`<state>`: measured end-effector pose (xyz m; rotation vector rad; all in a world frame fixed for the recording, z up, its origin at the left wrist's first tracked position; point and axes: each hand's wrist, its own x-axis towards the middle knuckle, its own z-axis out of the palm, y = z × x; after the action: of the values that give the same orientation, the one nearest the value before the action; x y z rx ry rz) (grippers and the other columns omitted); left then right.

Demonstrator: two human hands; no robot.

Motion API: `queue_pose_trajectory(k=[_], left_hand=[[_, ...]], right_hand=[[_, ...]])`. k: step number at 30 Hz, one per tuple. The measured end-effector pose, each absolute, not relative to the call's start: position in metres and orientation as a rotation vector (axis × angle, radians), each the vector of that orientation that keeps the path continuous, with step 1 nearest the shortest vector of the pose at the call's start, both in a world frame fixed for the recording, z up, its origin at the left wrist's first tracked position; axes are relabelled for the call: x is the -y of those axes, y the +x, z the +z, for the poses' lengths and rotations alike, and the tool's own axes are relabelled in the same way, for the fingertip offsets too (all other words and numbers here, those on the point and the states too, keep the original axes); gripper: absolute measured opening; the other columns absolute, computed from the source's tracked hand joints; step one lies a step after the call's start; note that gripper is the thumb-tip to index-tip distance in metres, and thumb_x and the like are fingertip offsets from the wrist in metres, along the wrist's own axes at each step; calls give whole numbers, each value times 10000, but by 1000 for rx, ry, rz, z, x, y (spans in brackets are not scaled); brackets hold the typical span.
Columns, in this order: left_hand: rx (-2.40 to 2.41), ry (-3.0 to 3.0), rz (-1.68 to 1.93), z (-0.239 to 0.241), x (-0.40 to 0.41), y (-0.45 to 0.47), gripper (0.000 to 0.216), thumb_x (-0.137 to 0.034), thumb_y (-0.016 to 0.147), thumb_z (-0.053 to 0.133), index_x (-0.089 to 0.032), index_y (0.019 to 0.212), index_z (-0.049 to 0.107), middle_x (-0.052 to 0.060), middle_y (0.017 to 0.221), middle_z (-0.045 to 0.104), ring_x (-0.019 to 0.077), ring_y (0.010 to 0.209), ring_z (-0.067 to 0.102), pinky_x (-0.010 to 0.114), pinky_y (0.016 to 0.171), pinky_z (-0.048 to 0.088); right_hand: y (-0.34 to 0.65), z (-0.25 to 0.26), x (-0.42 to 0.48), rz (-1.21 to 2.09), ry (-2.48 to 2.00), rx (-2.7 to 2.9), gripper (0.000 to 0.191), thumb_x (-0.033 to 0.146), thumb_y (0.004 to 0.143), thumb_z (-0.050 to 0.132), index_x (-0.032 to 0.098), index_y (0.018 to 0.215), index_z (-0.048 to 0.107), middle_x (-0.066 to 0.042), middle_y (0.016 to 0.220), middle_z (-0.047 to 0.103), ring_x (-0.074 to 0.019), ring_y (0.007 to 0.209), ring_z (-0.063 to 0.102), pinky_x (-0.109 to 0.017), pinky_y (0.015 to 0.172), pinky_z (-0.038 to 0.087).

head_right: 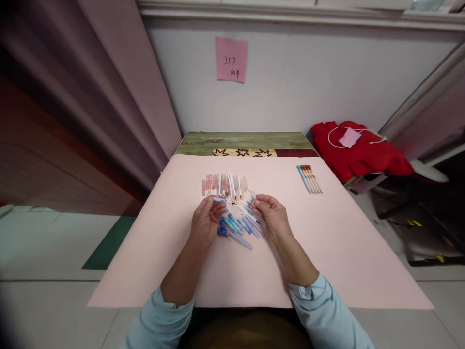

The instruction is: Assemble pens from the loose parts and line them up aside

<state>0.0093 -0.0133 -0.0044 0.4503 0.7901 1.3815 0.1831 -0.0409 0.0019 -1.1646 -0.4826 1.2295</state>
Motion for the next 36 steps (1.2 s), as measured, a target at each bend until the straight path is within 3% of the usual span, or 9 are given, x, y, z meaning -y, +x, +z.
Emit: queue_pose_trajectory(k=[4,7,15,22,36], left_hand=[[-786,284,1408,-2,8,3,98,-197,851,650,-125,796,614,38,709,709,89,581,670,143,538,534],[-776,230,1407,-2,7,3,91,-172,863,631,-120,789,626,40,711,712,86,572,668,139,532,533],[-746,116,1432,-1,3,-6,143,-159,917,558,-106,797,615,19,653,683,63,553,652,117,528,514],[-690,19,1460,2,-1,-15,194,-169,951,508,-104,794,602,6,658,661,32,549,621,88,527,503],[-712,54,1391,-4,1,-5,170,-160,933,532,-103,793,609,9,610,663,52,545,642,105,528,513]], right_hand=[[190,-8,33,1093,-1395,865,268,297,649,783,149,848,680,30,571,621,-91,518,559,-178,475,447],[187,-12,30,934,-1615,1161,213,315,716,678,178,878,695,31,641,638,-98,520,529,-214,509,419],[177,-1,38,299,-1957,1695,183,277,827,576,280,916,736,-4,1012,716,-204,955,607,-288,759,407],[169,7,31,367,-1962,1912,165,305,858,579,273,897,736,-5,909,697,-157,816,613,-252,671,371],[141,6,21,221,-2206,2022,238,287,840,528,182,852,742,-126,885,732,-224,772,672,-289,640,406]])
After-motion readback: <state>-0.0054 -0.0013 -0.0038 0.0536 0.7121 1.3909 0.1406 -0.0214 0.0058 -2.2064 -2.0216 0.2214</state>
